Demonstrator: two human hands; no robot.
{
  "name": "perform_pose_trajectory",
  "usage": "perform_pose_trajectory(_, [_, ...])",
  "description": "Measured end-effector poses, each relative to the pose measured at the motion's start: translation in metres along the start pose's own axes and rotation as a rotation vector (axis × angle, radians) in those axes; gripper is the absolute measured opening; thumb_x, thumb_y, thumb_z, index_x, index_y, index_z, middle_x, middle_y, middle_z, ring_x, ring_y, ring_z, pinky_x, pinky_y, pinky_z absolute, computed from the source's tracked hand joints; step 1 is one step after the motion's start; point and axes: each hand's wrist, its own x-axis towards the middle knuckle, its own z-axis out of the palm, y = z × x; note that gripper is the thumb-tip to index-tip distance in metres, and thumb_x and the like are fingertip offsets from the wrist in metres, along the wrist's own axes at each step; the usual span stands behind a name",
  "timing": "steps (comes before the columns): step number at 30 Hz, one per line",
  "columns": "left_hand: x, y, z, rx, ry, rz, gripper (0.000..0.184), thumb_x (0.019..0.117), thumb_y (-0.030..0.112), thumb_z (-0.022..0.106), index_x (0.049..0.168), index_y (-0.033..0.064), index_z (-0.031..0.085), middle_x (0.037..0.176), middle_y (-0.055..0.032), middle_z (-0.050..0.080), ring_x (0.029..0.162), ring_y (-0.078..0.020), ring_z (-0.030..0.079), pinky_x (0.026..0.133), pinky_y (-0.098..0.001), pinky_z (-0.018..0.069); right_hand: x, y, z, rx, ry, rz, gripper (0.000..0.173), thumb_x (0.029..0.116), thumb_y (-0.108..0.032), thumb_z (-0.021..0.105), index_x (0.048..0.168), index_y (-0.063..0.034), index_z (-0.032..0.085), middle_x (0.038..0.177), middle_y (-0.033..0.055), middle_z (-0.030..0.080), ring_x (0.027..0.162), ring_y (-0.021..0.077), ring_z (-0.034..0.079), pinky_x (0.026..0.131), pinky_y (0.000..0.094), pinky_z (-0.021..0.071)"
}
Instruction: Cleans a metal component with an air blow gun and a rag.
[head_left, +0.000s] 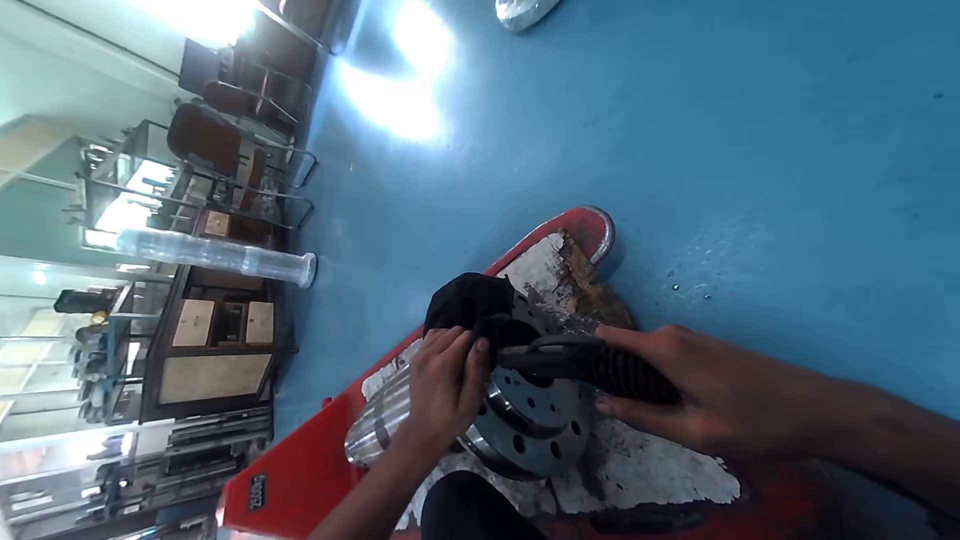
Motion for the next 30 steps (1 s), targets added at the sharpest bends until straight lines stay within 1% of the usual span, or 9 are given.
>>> perform_pose_trajectory(4, [-0.003,0.000,0.002,0.002,0.019,-0.006,0.053,0.1101,0.036,0.034,0.075,0.0083,0.062,0.069,-0.0024,0.058,0.072,-0.0129,0.060,0.075,-0.0302,0.0513,-0.002,0.008,0.006,-0.011,0.039,-0.125,0.025,0.0927,-0.039,0.063,0.107,-0.0185,0.061,0.068,-0.0115,0.055,0.061,-0.0060,0.056,0.052,0.0132,0.0446])
perform_pose_trajectory(7, [-0.004,0.001,0.002,0.002,0.044,-0.004,0.051,0.1098,0.034,0.035,0.074,0.0086,0.061,0.068,-0.0022,0.057,0.072,-0.0123,0.060,0.076,-0.0291,0.0511,-0.005,0.010,0.011,-0.187,0.130,-0.302,0.024,0.0923,-0.038,0.061,0.104,-0.0169,0.063,0.072,-0.0112,0.055,0.063,-0.0049,0.055,0.052,0.0130,0.0463])
perform_pose_trajectory(10, [-0.005,0.002,0.002,0.003,0.061,-0.001,0.051,0.1096,0.033,0.035,0.074,0.0083,0.061,0.068,-0.0025,0.058,0.072,-0.0125,0.061,0.077,-0.0290,0.0521,-0.007,0.009,0.010,-0.357,0.151,-0.436,0.022,0.0862,-0.033,0.063,0.100,-0.0161,0.064,0.074,-0.0083,0.056,0.064,0.0015,0.058,0.052,0.0180,0.0482])
perform_pose_trajectory(13, [-0.006,0.002,0.001,-0.002,0.053,-0.002,0.050,0.1093,0.032,0.036,0.074,0.0084,0.062,0.069,-0.0024,0.058,0.074,-0.0124,0.061,0.079,-0.0292,0.0520,-0.007,0.006,0.010,-0.432,0.157,-0.475,0.022,0.0835,-0.032,0.064,0.099,-0.0157,0.065,0.074,-0.0069,0.055,0.062,0.0052,0.057,0.050,0.0211,0.0476])
perform_pose_trajectory(17, [-0.006,0.002,0.002,-0.012,0.070,-0.002,0.050,0.1096,0.032,0.036,0.074,0.0079,0.061,0.070,-0.0029,0.058,0.075,-0.0125,0.061,0.080,-0.0292,0.0521,-0.003,0.006,0.002,-0.256,0.094,-0.317,0.024,0.0933,-0.039,0.059,0.103,-0.0181,0.062,0.069,-0.0104,0.053,0.060,-0.0017,0.054,0.049,0.0165,0.0450])
perform_pose_trajectory(20, [-0.004,0.000,0.001,-0.012,0.050,0.001,0.049,0.1098,0.034,0.037,0.077,0.0080,0.063,0.072,-0.0023,0.059,0.076,-0.0123,0.061,0.080,-0.0295,0.0522,0.010,0.010,-0.013,-0.004,-0.051,-0.101,0.022,0.0933,-0.038,0.064,0.104,-0.0196,0.063,0.066,-0.0120,0.056,0.056,-0.0043,0.055,0.049,0.0165,0.0456])
perform_pose_trajectory(22, [0.000,-0.007,-0.005,-0.041,-0.018,0.040,0.049,0.1099,0.034,0.038,0.080,0.0071,0.065,0.075,-0.0030,0.061,0.079,-0.0124,0.063,0.083,-0.0306,0.0533,0.017,0.011,-0.023,0.153,-0.130,-0.001,0.021,0.0935,-0.031,0.068,0.108,-0.0157,0.063,0.072,-0.0083,0.064,0.062,0.0001,0.062,0.057,0.0198,0.0540])
perform_pose_trajectory(24, [0.005,-0.022,-0.010,-0.089,-0.095,0.119,0.049,0.1102,0.036,0.039,0.083,0.0053,0.066,0.079,-0.0050,0.064,0.084,-0.0133,0.065,0.084,-0.0314,0.0542,0.023,0.015,-0.027,0.355,-0.186,0.069,0.020,0.0944,-0.021,0.067,0.111,-0.0107,0.063,0.074,-0.0016,0.070,0.061,0.0079,0.068,0.059,0.0234,0.0593])
perform_pose_trajectory(30, [0.008,-0.036,-0.006,-0.210,-0.075,0.136,0.047,0.1087,0.033,0.043,0.081,0.0041,0.067,0.080,-0.0052,0.065,0.084,-0.0124,0.065,0.084,-0.0312,0.0547,0.024,0.023,-0.013,0.700,-0.198,0.166,0.015,0.0986,-0.014,0.062,0.112,-0.0054,0.063,0.081,0.0095,0.072,0.065,0.0186,0.071,0.060,0.0282,0.0609])
